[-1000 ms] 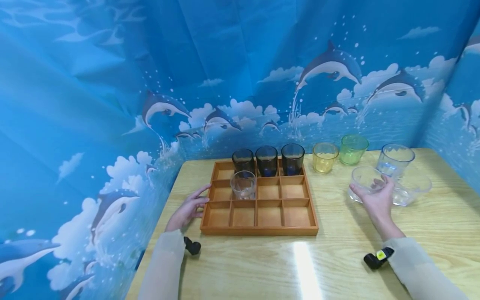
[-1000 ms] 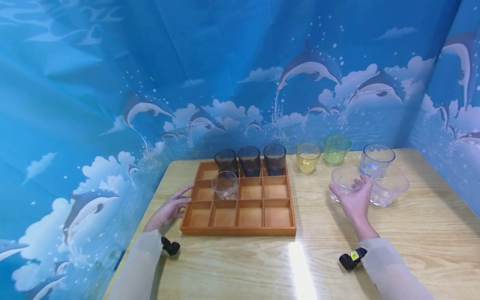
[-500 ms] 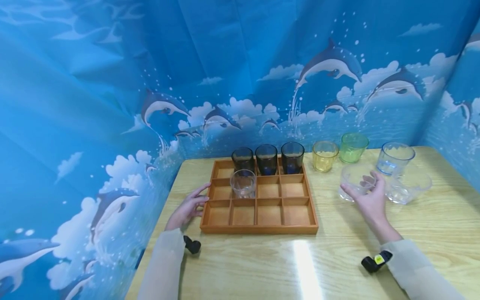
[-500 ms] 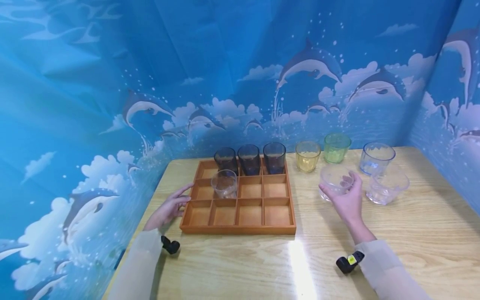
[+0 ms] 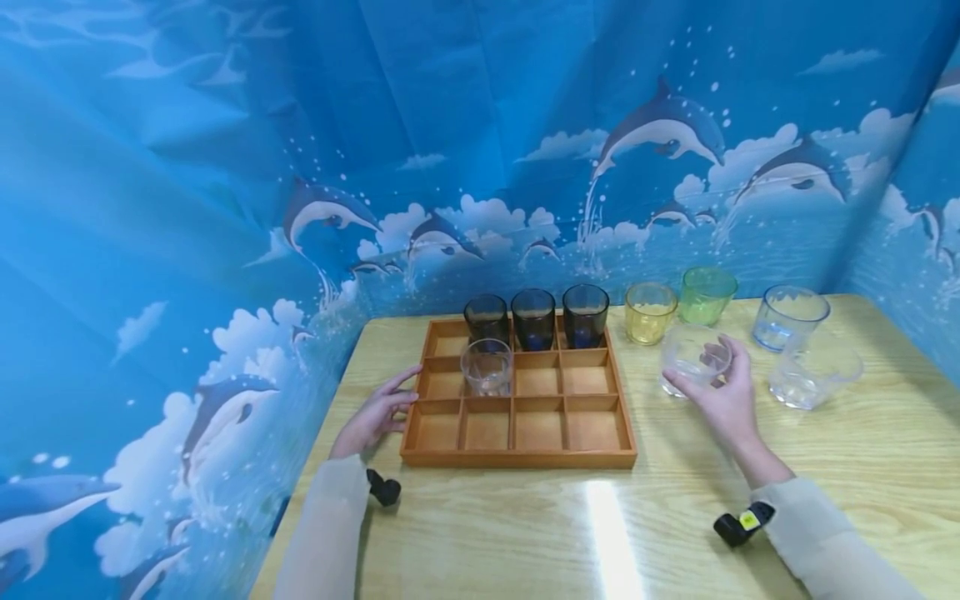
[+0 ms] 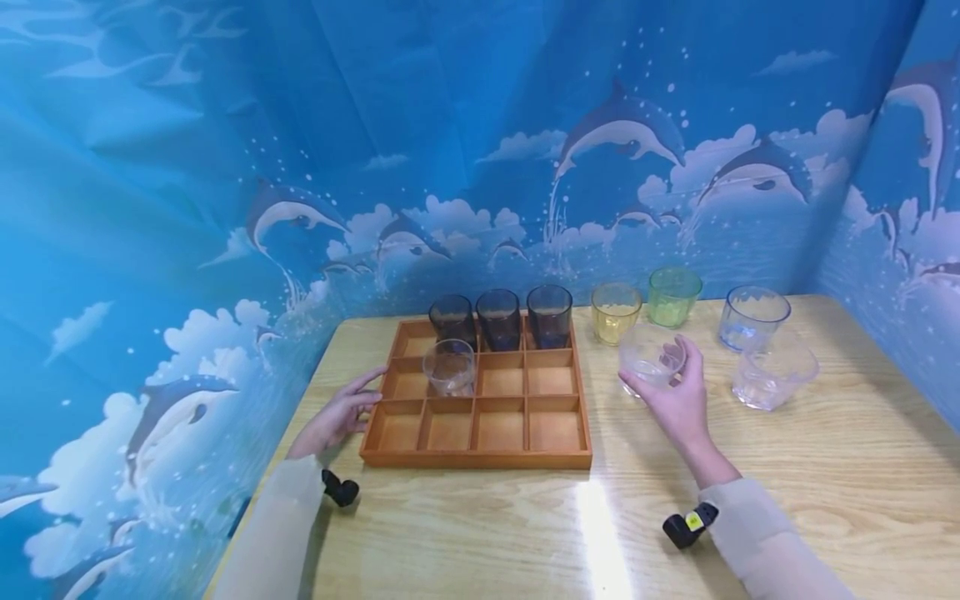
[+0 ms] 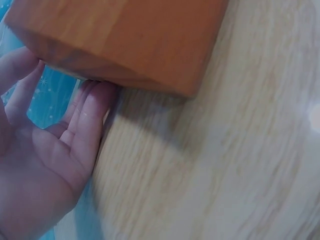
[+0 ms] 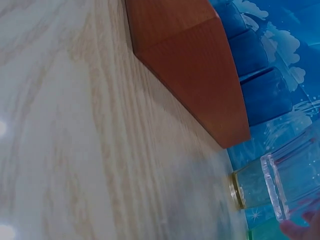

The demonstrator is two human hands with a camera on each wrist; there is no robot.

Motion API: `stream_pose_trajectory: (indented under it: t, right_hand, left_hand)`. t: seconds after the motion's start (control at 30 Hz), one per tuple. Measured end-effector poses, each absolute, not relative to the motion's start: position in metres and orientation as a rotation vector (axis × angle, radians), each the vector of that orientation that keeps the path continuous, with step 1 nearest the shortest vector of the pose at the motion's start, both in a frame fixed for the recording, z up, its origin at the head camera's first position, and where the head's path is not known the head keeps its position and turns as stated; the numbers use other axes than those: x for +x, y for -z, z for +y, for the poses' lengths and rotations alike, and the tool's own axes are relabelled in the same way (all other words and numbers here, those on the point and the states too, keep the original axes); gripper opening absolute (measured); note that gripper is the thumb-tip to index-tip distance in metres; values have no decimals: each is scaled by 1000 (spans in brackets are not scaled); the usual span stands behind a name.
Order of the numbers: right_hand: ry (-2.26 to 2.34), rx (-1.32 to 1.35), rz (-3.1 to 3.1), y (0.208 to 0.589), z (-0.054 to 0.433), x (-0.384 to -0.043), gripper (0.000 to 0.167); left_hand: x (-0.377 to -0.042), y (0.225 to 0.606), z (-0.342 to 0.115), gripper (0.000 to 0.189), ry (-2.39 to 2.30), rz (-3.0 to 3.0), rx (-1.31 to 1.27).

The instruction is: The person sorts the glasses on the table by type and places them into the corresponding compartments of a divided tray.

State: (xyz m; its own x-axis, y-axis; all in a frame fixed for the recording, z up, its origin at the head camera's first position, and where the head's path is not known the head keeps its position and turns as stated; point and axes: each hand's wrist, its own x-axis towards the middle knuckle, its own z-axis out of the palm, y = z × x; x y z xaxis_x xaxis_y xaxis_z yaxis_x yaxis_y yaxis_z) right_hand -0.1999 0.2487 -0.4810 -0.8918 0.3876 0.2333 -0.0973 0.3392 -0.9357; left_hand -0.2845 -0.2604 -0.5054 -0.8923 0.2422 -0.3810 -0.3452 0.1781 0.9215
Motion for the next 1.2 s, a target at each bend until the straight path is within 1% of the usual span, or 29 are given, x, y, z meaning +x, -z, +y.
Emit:
stream_pose_trajectory:
  t: [0.13, 0.4, 0.87, 1.13, 1.2]
  right_hand:
    - [-1579, -201, -2189, 478, 243, -200, 92]
    - [-1603, -105, -2209, 469, 227, -200, 93]
    - [-1676, 78, -2204, 453, 194, -205, 91]
    - [-1739, 192, -2233, 424, 165, -199, 86]
    - [-1752, 228, -2237, 424, 159, -201, 85]
  left_hand:
    - [-285, 504, -260, 52, -1767, 1997, -91]
    - [-288, 506, -263, 51, -1754, 1982, -70]
    - [-290, 504, -264, 49, -1740, 2001, -111]
    - [-290, 503, -263, 50, -1730, 2004, -97]
    - [-290, 503, -264, 50, -1728, 2001, -91]
